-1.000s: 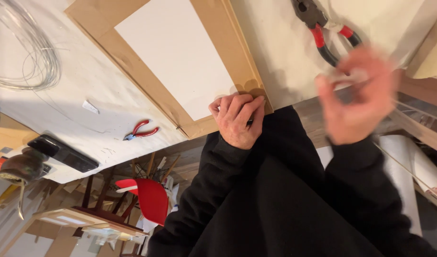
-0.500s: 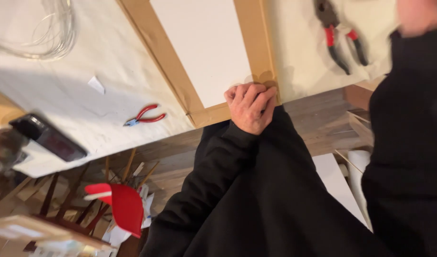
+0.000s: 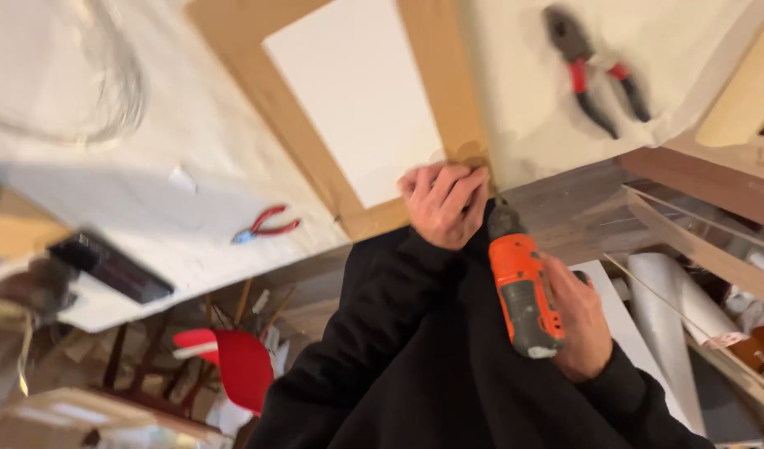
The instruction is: Attaching a hanging wire to the back of a picture frame using a drill and pliers.
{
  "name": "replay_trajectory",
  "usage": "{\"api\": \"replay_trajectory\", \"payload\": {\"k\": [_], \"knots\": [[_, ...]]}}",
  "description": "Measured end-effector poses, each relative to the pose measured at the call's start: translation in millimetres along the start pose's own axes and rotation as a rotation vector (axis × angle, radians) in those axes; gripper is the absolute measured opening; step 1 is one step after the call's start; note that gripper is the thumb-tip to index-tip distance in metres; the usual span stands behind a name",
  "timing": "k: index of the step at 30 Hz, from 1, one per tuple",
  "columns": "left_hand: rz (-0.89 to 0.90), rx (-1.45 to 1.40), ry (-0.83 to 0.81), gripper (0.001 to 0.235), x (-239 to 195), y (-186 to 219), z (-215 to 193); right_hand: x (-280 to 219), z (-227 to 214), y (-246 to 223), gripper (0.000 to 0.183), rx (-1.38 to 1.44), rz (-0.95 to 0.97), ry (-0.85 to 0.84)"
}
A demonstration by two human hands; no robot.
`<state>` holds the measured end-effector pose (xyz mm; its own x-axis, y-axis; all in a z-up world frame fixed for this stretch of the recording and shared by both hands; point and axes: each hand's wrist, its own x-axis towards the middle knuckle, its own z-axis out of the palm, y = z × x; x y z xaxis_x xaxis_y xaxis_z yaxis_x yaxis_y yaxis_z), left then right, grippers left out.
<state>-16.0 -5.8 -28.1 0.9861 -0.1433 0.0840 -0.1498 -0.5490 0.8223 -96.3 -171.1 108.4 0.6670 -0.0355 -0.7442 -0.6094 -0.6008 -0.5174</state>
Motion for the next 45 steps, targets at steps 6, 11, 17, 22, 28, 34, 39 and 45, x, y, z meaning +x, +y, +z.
{"api": "replay_trajectory", "payload": {"k": [6, 11, 17, 22, 28, 34, 39, 45], "knots": [[-0.046, 0.071, 0.004, 0.027, -5.1, -0.8, 7.2, 12.6, -1.1, -10.8, 0.063, 0.088, -0.016, -0.020], [-0.037, 0.083, 0.015, 0.028, -6.7, -2.1, 10.8, 16.5, -0.3, -8.5, 0.064, 0.046, 0.055, -0.048], [-0.052, 0.091, 0.029, 0.026, -5.9, -0.6, 11.3, 14.7, -3.3, -11.3, 0.067, 0.023, 0.001, -0.053], [-0.035, 0.076, 0.038, 0.027, -5.0, -2.3, 11.5, 18.3, -7.6, -15.5, 0.069, 0.043, 0.041, -0.054], [-0.026, 0.087, 0.036, 0.027, -4.8, -2.9, 10.9, 23.4, -15.1, -27.4, 0.070, 0.042, 0.071, -0.104], [-0.019, 0.086, -0.003, 0.026, -6.6, -3.8, 7.5, 30.1, -24.3, -41.5, 0.072, 0.014, 0.137, -0.165], [-0.012, 0.092, -0.032, 0.027, -7.1, -4.1, 6.5, 32.0, -27.3, -46.3, 0.074, -0.041, 0.175, -0.201], [-0.019, 0.087, -0.040, 0.025, -4.8, -5.0, 6.7, 32.7, -24.7, -49.6, 0.074, 0.011, 0.159, -0.160]]}}
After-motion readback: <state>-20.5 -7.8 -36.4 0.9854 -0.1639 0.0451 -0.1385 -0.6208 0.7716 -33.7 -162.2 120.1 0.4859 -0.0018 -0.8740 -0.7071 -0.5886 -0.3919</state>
